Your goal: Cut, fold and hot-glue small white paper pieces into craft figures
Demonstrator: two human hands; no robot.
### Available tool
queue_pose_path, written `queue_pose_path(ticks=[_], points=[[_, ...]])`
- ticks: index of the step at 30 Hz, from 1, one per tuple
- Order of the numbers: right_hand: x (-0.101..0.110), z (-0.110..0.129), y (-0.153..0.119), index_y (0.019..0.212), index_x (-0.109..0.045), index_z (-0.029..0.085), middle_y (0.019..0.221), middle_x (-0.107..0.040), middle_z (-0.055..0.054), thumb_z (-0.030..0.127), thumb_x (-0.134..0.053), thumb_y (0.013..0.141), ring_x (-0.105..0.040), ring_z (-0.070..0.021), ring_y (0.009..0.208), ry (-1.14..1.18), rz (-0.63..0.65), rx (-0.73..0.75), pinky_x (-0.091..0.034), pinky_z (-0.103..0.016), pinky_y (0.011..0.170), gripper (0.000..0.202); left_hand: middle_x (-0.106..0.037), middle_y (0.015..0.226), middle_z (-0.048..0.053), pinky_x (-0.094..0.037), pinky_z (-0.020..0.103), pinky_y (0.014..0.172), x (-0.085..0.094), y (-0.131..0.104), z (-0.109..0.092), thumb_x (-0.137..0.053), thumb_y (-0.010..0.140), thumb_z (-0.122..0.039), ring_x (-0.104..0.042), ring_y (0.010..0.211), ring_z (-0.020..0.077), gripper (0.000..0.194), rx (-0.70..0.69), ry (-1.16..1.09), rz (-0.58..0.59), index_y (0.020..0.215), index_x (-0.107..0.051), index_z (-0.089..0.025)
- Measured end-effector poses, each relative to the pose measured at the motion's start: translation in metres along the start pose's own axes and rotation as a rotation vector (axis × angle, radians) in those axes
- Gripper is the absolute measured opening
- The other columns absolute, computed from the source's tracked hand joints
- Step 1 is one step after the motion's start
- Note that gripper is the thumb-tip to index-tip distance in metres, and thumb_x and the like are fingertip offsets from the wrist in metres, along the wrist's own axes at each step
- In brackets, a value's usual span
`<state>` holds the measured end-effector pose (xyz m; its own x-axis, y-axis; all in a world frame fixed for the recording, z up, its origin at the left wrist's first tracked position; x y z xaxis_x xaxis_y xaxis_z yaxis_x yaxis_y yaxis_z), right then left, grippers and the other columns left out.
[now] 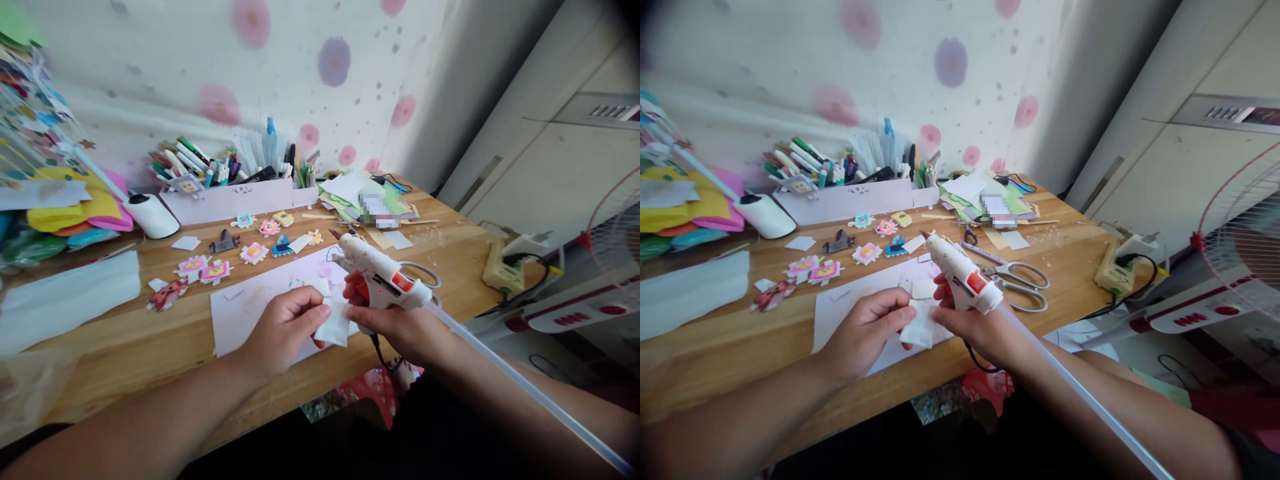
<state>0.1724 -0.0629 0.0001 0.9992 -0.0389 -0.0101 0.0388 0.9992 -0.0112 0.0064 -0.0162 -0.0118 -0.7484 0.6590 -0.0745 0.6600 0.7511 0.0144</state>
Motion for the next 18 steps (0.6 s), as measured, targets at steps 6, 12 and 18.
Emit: queue_pose_path(ticks=[6, 12, 18], points=[[0.005, -0.004, 0.003, 0.096, -0.060, 0.021, 0.087, -0.061, -0.001, 0.026, -0.073, 0.071, -0.057, -0.0153, 0.076, 0.001, -0.025, 0.047, -0.046, -0.030, 0.066, 0.029, -0.054, 0.056, -0.004, -0.044, 0.020, 0.051, 0.000, 0.004, 0.007, -0.058, 0.085, -0.029, -0.051, 0.052, 0.0083, 0.024, 0.053, -0.095, -0.046, 0.065, -0.054, -0.016], [-0.002, -0.003, 0.001, 0.099, -0.056, 0.021, 0.087, -0.060, -0.002, 0.027, -0.077, 0.065, -0.059, -0.0164, 0.078, 0.020, -0.084, 0.008, -0.049, -0.031, 0.069, 0.041, -0.050, 0.062, -0.005, -0.054, 0.024, 0.056, 0.004, 0.002, 0.003, -0.059, 0.084, -0.033, -0.052, 0.058, 0.0092, 0.023, -0.015, -0.031, -0.267, 0.068, -0.053, -0.017], [-0.021, -0.012, 0.002, 0.103, -0.054, 0.024, 0.083, -0.055, 0.002, 0.024, -0.079, 0.058, -0.055, -0.0120, 0.069, 0.118, -0.164, 0.055, -0.048, -0.026, 0.060, 0.052, -0.051, 0.060, -0.005, -0.053, 0.019, 0.055, 0.001, -0.001, -0.007, -0.055, 0.086, -0.030, -0.054, 0.056, 0.0078, 0.023, -0.076, 0.138, -0.287, 0.067, -0.052, -0.017]])
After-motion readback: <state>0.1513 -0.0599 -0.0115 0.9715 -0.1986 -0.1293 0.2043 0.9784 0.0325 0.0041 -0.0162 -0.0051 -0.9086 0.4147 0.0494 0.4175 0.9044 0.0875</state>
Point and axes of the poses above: each hand's wrist, its own y-axis towards the middle knuckle, its own x-axis out of the back of the hand, z = x × y, the point moved 3 cm from there along y, towards the middle knuckle
